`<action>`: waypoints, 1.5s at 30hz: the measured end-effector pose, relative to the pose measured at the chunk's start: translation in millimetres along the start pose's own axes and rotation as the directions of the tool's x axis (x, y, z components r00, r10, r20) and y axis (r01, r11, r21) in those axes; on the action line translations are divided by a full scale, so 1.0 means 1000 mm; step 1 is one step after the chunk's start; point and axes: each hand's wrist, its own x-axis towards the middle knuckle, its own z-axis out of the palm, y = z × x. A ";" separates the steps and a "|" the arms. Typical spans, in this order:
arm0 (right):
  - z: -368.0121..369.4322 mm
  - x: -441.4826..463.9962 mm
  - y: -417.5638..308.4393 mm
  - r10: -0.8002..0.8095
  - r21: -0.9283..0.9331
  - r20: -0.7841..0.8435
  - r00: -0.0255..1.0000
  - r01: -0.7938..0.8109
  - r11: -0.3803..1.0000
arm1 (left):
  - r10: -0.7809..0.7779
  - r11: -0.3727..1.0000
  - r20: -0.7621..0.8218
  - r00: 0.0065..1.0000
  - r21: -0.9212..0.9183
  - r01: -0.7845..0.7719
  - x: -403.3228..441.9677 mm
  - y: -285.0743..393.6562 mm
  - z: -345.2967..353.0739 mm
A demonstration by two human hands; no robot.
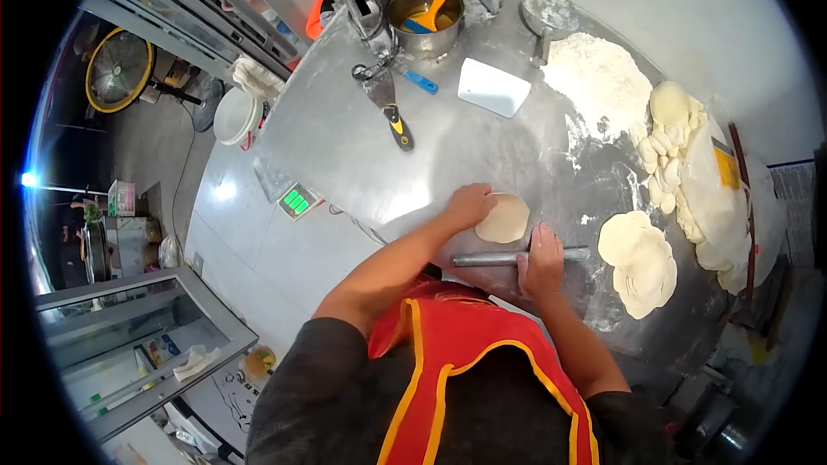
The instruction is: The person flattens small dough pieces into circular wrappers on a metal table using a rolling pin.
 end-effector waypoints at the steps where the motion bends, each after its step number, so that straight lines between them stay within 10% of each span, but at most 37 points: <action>1: 0.000 0.004 -0.001 -0.011 -0.051 -0.015 1.000 0.010 0.999 | 0.015 0.998 0.041 0.999 -0.059 -0.012 -0.007 -0.004 0.001; 9: 0.031 0.125 0.023 0.115 -0.013 -0.084 0.990 -0.116 0.993 | -0.074 0.989 0.101 0.992 0.137 0.060 0.035 0.048 -0.005; 14: -0.001 0.007 0.001 -0.065 0.010 -0.023 0.998 0.065 0.998 | -0.225 0.971 -0.127 0.966 -0.109 0.212 0.001 0.010 -0.006; 17: -0.001 0.018 -0.004 0.023 -0.034 0.042 0.999 -0.022 0.999 | 0.028 0.996 0.098 0.995 -0.084 -0.019 -0.009 -0.007 0.002; 26: 0.006 0.060 0.003 0.004 -0.015 0.054 0.999 -0.004 1.000 | -0.055 0.984 0.140 0.989 0.178 0.029 0.012 0.033 -0.028; 29: -0.004 -0.001 0.001 -0.015 0.038 0.112 0.994 0.010 0.999 | -0.173 0.978 -0.126 0.977 -0.135 0.156 -0.010 -0.007 0.001; 32: 0.002 0.032 -0.005 0.009 -0.022 0.038 0.999 -0.009 1.000 | 0.114 0.992 0.004 0.993 -0.050 -0.114 -0.011 -0.014 0.020; 39: 0.023 0.106 0.003 0.035 -0.049 0.016 0.999 -0.034 0.998 | -0.091 0.978 0.274 0.957 0.205 0.035 0.011 0.060 -0.042; 45: -0.009 -0.002 -0.005 -0.027 0.064 0.110 0.994 0.020 0.998 | 0.081 0.995 -0.023 0.996 0.058 -0.080 0.021 -0.085 0.069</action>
